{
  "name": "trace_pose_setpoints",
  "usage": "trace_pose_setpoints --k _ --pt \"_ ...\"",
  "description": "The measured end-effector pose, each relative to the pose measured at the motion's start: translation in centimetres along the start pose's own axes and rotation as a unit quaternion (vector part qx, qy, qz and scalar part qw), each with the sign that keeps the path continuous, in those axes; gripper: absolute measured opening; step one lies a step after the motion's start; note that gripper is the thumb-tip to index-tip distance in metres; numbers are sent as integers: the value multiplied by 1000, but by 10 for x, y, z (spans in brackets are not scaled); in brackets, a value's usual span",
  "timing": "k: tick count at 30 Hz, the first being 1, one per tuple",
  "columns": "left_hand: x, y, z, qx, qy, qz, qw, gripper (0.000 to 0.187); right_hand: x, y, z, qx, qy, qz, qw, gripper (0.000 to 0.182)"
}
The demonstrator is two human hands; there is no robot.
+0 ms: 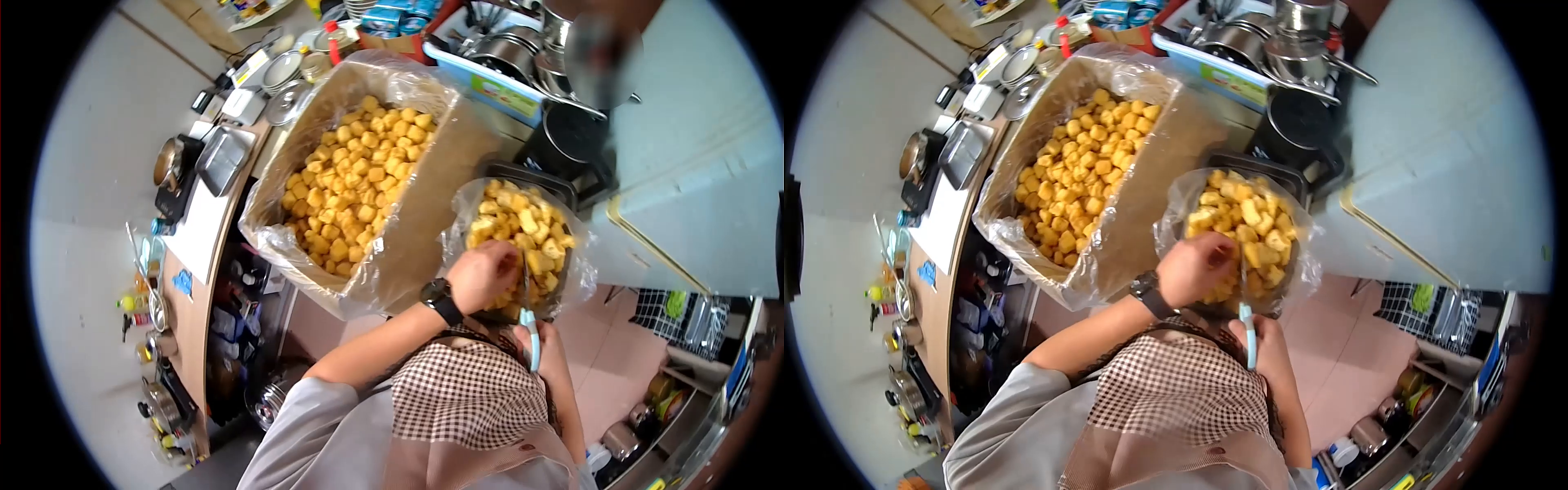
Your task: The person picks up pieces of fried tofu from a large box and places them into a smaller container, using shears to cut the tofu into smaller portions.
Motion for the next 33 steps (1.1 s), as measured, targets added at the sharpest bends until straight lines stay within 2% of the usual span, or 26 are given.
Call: trace_pose_setpoints --k 2,3,4,6,8,10,11,12,13,16,18,20,21,22,24,25,26,28,29,30,32,33 --pt "-3 -2 -1 -33 -30 -58 997 22 -3 2 3 7 -24 -5 1000 35" --pt "0 -2 -2 -66 -2 -91 994 23 -1 4 4 1 -29 -6 1000 35" --pt "5 1 -2 -54 -12 -90 994 27 4 8 5 -4 -32 -8 999 35" --pt "26 20 -2 16 -128 -50 990 25 2 16 12 -18 -55 -46 997 32" --pt "33 67 -11 72 -202 -61 975 20 -3 23 22 20 -90 -82 992 28" --pt "8 133 -20 152 -127 -145 970 15 -5 28 29 24 -79 -79 993 25" --pt "-17 169 -34 244 -94 -104 960 15 -5 30 30 27 -74 -79 994 24" --pt "-54 211 -47 272 -93 -221 932 17 -4 29 30 26 -73 -74 994 23" --pt "-92 247 -54 305 -86 -360 878 19 -3 29 31 26 -73 -70 995 23" --pt "-185 322 -58 261 156 -517 800 31 -3 24 28 16 -73 -52 996 22" --pt "-220 342 -52 195 238 -472 826 36 -6 20 29 0 -74 -47 996 22" --pt "-212 342 -54 189 231 -464 834 38 -11 18 28 -22 -73 -51 996 22" --pt "-199 338 -54 223 181 -437 853 43 -11 18 29 -19 -71 -41 996 21" --pt "-194 333 -54 289 122 -341 886 47 -13 17 30 -13 -65 -46 997 21" --pt "-168 309 -54 347 94 -101 928 40 -18 18 30 -1 -54 -56 997 22" --pt "-140 287 -52 329 64 19 942 36 -18 18 29 -5 -73 -59 996 24" --pt "-108 262 -48 306 34 138 941 33 -15 16 24 -6 -39 -66 997 24" --pt "-51 206 -36 239 12 234 942 31 -10 11 17 -2 27 -78 997 24" --pt "-33 183 -29 217 27 251 943 32 -17 13 16 -26 15 -35 999 25" --pt "-16 161 -24 195 40 268 943 33 -37 16 16 -65 -8 -51 997 29" --pt "25 116 -16 146 62 385 909 34 -20 6 4 -93 56 -49 993 36" --pt "22 101 -12 133 78 378 913 35 -26 7 5 -111 62 -17 992 42"
Point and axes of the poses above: each hand's wrist, its own z-axis away from the middle knuckle, its own y-axis out of the back of the hand, x = y × z, the point moved 2 cm from there along -z, towards the middle knuckle, and after that the axes turned 11 degrees about z, right-handed, at the moved point
